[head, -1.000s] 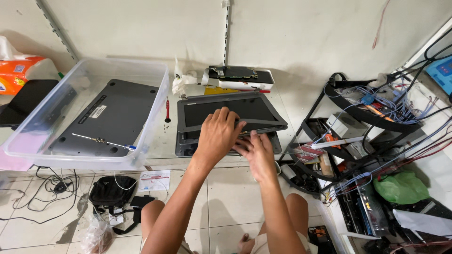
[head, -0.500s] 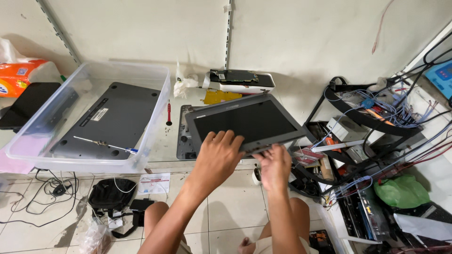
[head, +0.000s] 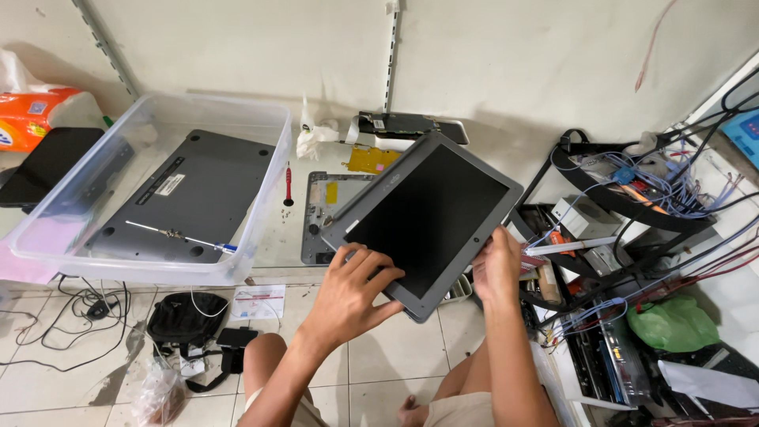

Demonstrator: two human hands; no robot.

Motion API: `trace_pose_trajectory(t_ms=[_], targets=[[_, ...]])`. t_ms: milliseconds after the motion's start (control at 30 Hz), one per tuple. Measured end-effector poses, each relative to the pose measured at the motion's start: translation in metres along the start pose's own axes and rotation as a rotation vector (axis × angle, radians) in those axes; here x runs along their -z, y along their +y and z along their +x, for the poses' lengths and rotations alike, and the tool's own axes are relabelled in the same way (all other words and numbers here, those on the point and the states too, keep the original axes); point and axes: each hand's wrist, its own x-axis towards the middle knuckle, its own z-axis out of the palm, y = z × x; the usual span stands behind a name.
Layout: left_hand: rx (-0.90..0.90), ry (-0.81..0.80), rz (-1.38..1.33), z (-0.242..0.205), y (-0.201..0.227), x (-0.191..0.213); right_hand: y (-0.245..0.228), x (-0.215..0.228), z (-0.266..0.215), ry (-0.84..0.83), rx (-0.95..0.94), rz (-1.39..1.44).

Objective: The person sits on the floor and uses a screwdriver to remove screws from the frame of a tablet-like device. They then use a prying tool to separate the bezel from the screen, carefully lifting the frame away to expose the internal components.

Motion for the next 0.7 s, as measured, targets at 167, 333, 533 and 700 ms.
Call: trace_pose_trajectory(t_ms=[167, 333, 533, 700], targets=[[-0.013, 0.061, -0.069, -0.001, 0.002, 0.016, -0.036, -0.047, -0.016, -0.040, -0.009, -0.082], [-0.036, 0.109, -0.060, -0.010, -0.004, 0.019, -0.038, -0.062, -0.002, -0.056, -0.053, -0.149], [-0.099, 0.177, 0.010, -0.014, -0.004, 0.012, -0.065, -0.101, -0.009, -0.159, -0.176, -0.284], [-0.081, 0.196, 0.045, -0.013, -0.005, 0.005, -0.090, -0.137, -0.022, -0.277, -0.188, -0.477]])
